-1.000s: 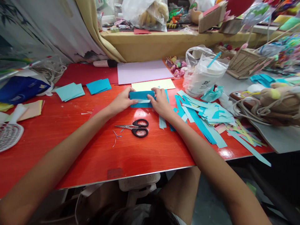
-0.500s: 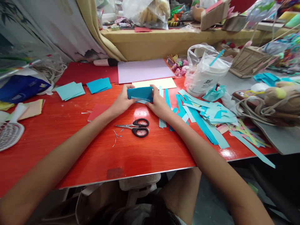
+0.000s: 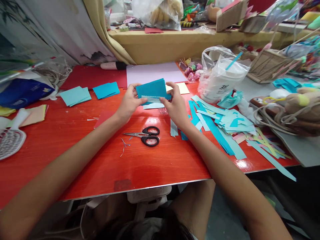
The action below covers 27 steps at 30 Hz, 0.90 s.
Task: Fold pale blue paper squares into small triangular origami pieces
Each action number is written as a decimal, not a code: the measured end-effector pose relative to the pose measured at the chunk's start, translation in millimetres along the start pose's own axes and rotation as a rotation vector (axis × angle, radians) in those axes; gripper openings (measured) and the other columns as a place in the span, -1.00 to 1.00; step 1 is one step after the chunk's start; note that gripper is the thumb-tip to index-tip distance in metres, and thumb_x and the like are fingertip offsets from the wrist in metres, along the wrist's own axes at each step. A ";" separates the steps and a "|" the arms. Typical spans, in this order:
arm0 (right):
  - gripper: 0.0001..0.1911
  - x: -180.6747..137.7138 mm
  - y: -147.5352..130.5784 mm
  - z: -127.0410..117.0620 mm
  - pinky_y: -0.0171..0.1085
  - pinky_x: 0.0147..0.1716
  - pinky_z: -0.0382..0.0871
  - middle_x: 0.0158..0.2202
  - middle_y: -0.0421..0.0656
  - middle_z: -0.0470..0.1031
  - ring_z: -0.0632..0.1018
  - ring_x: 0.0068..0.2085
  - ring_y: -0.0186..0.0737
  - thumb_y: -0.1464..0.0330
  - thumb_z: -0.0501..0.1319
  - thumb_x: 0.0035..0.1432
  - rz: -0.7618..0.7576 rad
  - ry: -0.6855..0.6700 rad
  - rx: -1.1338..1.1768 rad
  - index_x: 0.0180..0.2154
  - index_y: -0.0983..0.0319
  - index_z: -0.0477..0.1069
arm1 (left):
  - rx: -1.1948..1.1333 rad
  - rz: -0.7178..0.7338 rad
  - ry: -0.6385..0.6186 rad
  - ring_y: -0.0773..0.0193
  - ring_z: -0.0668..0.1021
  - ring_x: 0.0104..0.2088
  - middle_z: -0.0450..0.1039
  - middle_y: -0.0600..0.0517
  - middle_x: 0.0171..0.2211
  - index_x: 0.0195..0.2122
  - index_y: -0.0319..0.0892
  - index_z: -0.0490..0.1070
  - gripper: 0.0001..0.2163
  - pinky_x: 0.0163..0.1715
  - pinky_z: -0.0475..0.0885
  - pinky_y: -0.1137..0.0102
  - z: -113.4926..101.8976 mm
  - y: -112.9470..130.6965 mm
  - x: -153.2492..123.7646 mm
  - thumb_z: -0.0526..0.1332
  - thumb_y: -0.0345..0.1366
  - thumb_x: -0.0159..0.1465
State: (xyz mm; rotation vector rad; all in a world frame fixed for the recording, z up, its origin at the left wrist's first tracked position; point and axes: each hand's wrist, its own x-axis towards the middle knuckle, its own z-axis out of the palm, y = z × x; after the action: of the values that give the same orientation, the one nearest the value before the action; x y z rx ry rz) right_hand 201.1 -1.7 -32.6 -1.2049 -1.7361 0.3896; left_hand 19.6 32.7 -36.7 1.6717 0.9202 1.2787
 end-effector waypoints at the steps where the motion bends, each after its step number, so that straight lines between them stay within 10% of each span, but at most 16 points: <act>1: -0.54 0.6 -0.8 -1.0 -0.12 -0.23 0.40 -0.20 -0.13 0.40 0.46 -0.23 -0.15 0.36 0.16 0.15 0.002 0.002 -0.020 0.09 0.10 0.14 | 0.023 -0.008 0.008 0.24 0.46 -0.19 0.32 0.04 -0.21 -0.10 -0.06 0.11 -0.56 -0.19 0.44 0.26 0.8 -0.1 -0.6 0.19 -0.58 0.06; 9: -0.90 -1.8 8.5 8.1 -0.03 -0.10 0.31 -0.26 -0.01 0.40 0.43 -0.14 -0.01 0.42 0.15 0.06 0.062 -0.149 -0.331 -0.31 0.25 0.39 | 0.571 -0.154 -0.008 0.00 0.38 -0.01 0.32 -0.13 -0.11 0.00 -0.15 0.13 -0.57 0.04 0.27 0.04 4.0 5.9 -14.6 0.11 -0.55 0.10; 14: -0.70 1.4 10.7 8.9 0.02 -0.13 0.30 -0.38 -0.02 0.41 0.45 -0.24 -0.01 0.29 -0.05 0.25 0.065 -0.189 -0.299 -0.43 0.22 0.36 | 0.728 -0.146 -0.034 -0.14 0.29 0.04 0.30 -0.17 -0.12 -0.01 -0.12 0.16 -0.57 0.05 0.17 -0.10 7.4 -4.6 -14.1 0.18 -0.43 0.08; 27: -0.54 -8.1 -5.7 12.5 -0.06 -0.01 0.36 -0.09 -0.11 0.43 0.45 -0.04 -0.08 0.47 0.19 -0.05 0.193 -0.076 0.167 -0.05 0.18 0.27 | 0.741 -0.040 -0.090 -0.12 0.27 0.06 0.28 -0.18 0.00 0.02 -0.10 0.14 -0.57 0.05 0.15 -0.09 7.2 -6.4 -17.5 0.19 -0.35 0.12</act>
State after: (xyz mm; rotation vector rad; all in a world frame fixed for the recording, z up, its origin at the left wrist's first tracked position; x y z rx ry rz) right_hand 188.0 -8.2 -39.1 -1.2529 -1.6197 0.6900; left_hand 22.3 18.2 -50.2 2.2239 1.4769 0.8633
